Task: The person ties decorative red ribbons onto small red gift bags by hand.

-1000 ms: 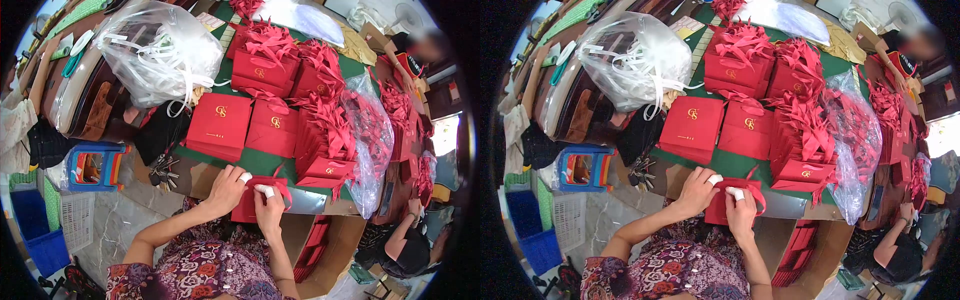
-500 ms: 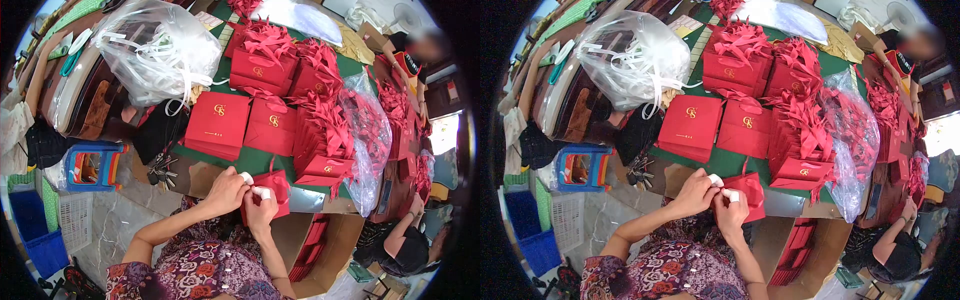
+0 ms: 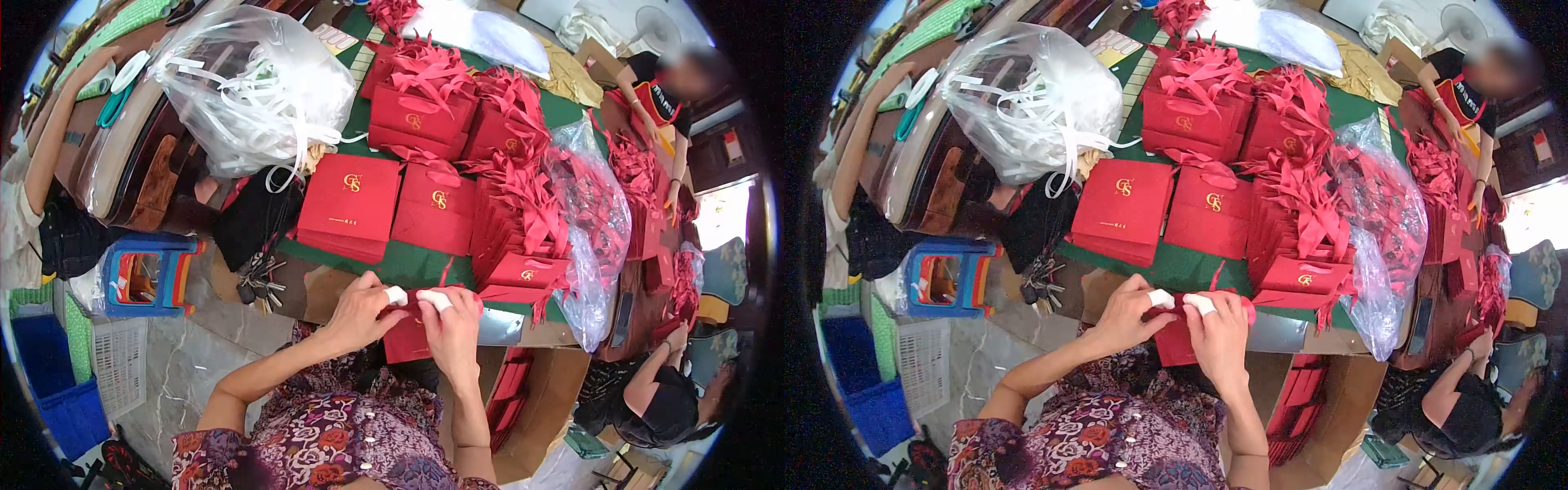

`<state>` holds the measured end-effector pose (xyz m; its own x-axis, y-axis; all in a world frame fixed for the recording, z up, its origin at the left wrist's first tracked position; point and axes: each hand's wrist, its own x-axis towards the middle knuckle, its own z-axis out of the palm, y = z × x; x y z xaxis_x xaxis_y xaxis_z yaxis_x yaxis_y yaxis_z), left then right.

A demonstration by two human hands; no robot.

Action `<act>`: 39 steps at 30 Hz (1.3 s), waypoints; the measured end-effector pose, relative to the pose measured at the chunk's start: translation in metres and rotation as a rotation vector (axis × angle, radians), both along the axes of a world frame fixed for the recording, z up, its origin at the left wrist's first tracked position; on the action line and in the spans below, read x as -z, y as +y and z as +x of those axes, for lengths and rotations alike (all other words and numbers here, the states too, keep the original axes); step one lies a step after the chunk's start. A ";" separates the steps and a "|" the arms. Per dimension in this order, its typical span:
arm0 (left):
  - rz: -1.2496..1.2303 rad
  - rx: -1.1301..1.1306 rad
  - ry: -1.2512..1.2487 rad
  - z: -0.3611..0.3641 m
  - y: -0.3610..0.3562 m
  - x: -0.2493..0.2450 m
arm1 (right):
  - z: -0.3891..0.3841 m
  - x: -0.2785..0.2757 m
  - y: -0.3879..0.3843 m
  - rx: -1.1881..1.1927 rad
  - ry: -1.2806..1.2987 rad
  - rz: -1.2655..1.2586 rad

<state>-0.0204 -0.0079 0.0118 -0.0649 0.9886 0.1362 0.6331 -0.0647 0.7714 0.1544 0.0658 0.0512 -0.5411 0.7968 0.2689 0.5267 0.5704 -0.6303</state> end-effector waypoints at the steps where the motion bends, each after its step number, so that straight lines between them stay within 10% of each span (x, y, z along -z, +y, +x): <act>1: 0.063 0.009 0.038 0.001 -0.002 0.000 | 0.000 0.004 0.002 -0.039 -0.079 0.014; 14: 0.383 0.271 0.122 -0.003 -0.008 0.004 | 0.008 -0.002 0.039 -0.298 -0.244 -0.911; 39: 0.223 0.050 -0.046 -0.002 -0.011 0.008 | -0.008 0.072 0.007 0.122 0.307 -0.928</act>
